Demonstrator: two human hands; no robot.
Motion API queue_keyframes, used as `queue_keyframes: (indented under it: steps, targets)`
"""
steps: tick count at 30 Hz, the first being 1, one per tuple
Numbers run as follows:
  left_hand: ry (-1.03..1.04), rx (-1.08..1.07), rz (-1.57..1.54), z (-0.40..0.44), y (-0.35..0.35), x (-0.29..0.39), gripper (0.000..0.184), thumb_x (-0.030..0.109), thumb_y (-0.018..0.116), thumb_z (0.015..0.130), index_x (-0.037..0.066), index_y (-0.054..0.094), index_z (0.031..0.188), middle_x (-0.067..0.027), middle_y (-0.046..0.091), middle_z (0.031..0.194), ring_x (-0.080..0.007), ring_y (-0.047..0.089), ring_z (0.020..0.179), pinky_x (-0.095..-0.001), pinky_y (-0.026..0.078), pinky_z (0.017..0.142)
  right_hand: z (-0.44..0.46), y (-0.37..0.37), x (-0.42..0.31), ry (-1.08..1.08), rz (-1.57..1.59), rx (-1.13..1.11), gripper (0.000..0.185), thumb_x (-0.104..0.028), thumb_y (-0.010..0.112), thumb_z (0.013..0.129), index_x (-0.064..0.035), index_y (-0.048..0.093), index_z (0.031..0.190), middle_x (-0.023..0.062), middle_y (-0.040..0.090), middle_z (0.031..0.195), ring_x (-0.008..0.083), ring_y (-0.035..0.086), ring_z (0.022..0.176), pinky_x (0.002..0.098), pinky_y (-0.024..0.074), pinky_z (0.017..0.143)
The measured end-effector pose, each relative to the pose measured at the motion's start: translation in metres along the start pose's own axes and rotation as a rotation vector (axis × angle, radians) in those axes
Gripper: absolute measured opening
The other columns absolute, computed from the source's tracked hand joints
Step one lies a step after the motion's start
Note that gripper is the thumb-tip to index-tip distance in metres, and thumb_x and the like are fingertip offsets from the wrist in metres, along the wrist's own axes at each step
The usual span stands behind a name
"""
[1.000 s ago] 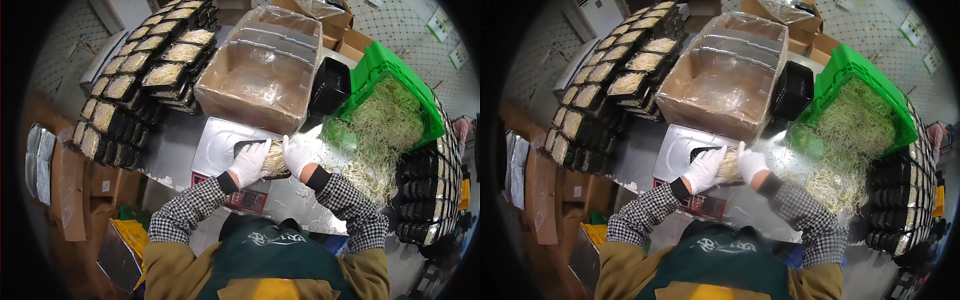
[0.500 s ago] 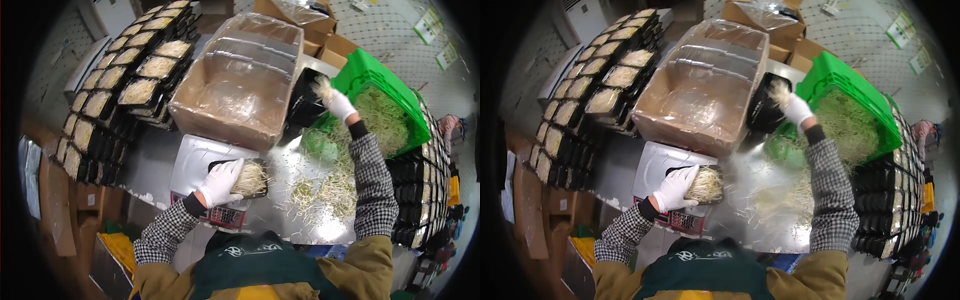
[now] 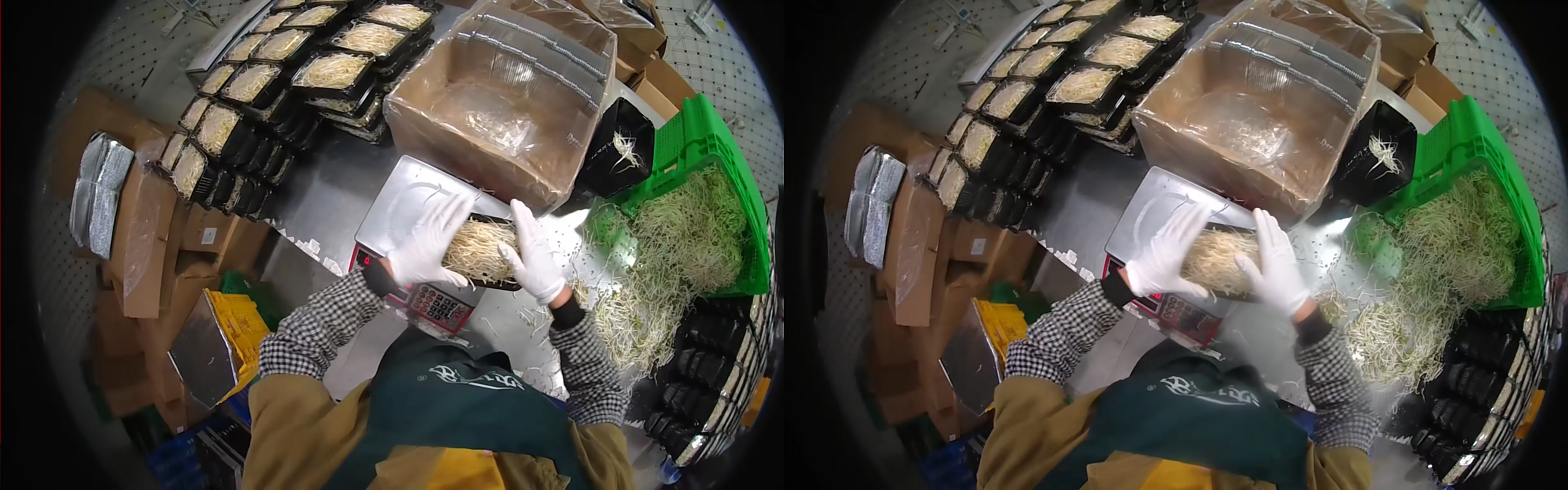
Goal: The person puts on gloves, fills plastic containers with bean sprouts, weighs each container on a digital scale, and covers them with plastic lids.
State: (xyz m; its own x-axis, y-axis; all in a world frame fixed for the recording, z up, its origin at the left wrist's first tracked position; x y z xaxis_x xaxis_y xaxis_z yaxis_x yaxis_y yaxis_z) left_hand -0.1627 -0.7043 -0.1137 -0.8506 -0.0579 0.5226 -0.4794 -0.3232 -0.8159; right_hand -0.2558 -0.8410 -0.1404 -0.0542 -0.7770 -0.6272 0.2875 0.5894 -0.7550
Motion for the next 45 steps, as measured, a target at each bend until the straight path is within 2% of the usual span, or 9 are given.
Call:
queue_keyframes:
  steps: [8,14,20,24,27,32,36,41,45]
  targets:
    - [0.148,0.036,0.155,0.006,0.040,-0.003,0.103,0.044,0.084,0.064,-0.003,0.039,0.144,-0.0207,0.047,0.143,-0.0385,0.045,0.133,-0.0464,0.033,0.113,-0.002,0.037,-0.036,-0.046,-0.193,0.207,0.034,-0.012,0.066,0.080,-0.0039,0.061,0.113,0.0135,0.063,0.109,0.0324,0.059,0.107,0.0431,0.0451,0.098]
    - [0.090,-0.085,-0.019,-0.003,-0.001,-0.002,0.105,0.045,0.084,0.068,-0.005,0.034,0.145,-0.0266,0.039,0.148,-0.0421,0.038,0.136,-0.0463,0.032,0.114,-0.007,-0.027,-0.033,-0.178,0.084,0.083,0.032,-0.014,0.051,0.098,-0.0062,0.060,0.128,0.0164,0.062,0.124,0.0328,0.058,0.115,0.0389,0.0444,0.101]
    - [-0.260,-0.502,0.213,-0.051,-0.046,-0.086,0.104,0.029,0.085,0.059,-0.003,0.035,0.145,-0.0260,0.041,0.144,-0.0428,0.038,0.135,-0.0464,0.036,0.111,-0.056,-0.077,0.044,0.132,0.145,0.096,0.036,-0.011,0.064,0.092,-0.0095,0.062,0.128,0.0139,0.066,0.116,0.0263,0.064,0.104,0.0362,0.0513,0.092]
    - [-0.074,-0.131,0.335,-0.014,-0.075,-0.037,0.118,0.036,0.089,0.053,-0.004,0.030,0.148,-0.0280,0.036,0.148,-0.0423,0.035,0.139,-0.0480,0.029,0.115,-0.058,-0.052,0.041,0.235,0.134,-0.067,0.067,-0.015,0.078,0.081,-0.0071,0.050,0.141,0.0173,0.056,0.128,0.0268,0.061,0.106,0.0372,0.0502,0.094]
    - [0.091,-0.027,0.187,0.014,-0.047,0.020,0.129,0.053,0.087,0.050,-0.005,0.028,0.149,-0.0269,0.035,0.151,-0.0424,0.030,0.142,-0.0476,0.025,0.117,-0.034,-0.045,0.001,-0.076,-0.087,0.083,0.080,-0.025,0.080,0.078,-0.0004,0.042,0.144,0.0189,0.055,0.130,0.0322,0.056,0.117,0.0411,0.0425,0.105]
    - [0.238,-0.013,0.054,0.020,0.025,0.038,0.131,0.048,0.088,0.053,-0.005,0.020,0.151,-0.0278,0.034,0.150,-0.0429,0.032,0.141,-0.0468,0.027,0.118,-0.013,0.028,-0.029,-0.137,-0.370,-0.240,0.073,-0.031,0.078,0.073,0.0013,0.050,0.132,0.0191,0.057,0.129,0.0343,0.052,0.124,0.0461,0.0359,0.111]
    - [0.175,-0.014,-0.064,0.009,0.050,0.021,0.120,0.039,0.087,0.062,-0.008,0.019,0.150,-0.0262,0.045,0.139,-0.0398,0.046,0.129,-0.0453,0.036,0.110,-0.018,0.030,-0.032,-0.288,-0.352,-0.080,0.072,-0.029,0.079,0.067,-0.0043,0.053,0.129,0.0153,0.058,0.128,0.0298,0.054,0.121,0.0445,0.0380,0.109]
    - [0.134,-0.049,0.046,0.015,0.053,0.016,0.098,0.032,0.080,0.072,-0.005,0.029,0.148,-0.0241,0.050,0.135,-0.0380,0.050,0.124,-0.0442,0.040,0.106,-0.017,-0.040,-0.020,-0.109,0.098,-0.135,0.069,-0.015,0.075,0.076,-0.0079,0.049,0.139,0.0193,0.050,0.140,0.0370,0.051,0.126,0.0419,0.0437,0.105]
    - [0.113,-0.123,0.058,0.021,0.056,0.012,0.091,0.032,0.079,0.074,-0.001,0.035,0.147,-0.0214,0.052,0.131,-0.0369,0.052,0.121,-0.0443,0.041,0.104,-0.079,-0.100,0.083,0.348,0.233,0.212,0.040,-0.012,0.068,0.088,-0.0081,0.063,0.127,0.0111,0.070,0.106,0.0227,0.068,0.094,0.0344,0.0533,0.085]
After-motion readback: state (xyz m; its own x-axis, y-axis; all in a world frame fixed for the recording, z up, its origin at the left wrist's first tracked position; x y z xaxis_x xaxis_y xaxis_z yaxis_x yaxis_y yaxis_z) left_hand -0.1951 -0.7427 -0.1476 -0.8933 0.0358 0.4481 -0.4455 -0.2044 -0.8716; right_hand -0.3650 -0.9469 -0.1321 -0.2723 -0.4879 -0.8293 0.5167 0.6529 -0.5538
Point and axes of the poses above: each hand's wrist, its own z-axis towards the middle knuckle, its own y-axis out of the palm, x = y × z, the point moved 9 cm from there along z, towards the middle knuckle
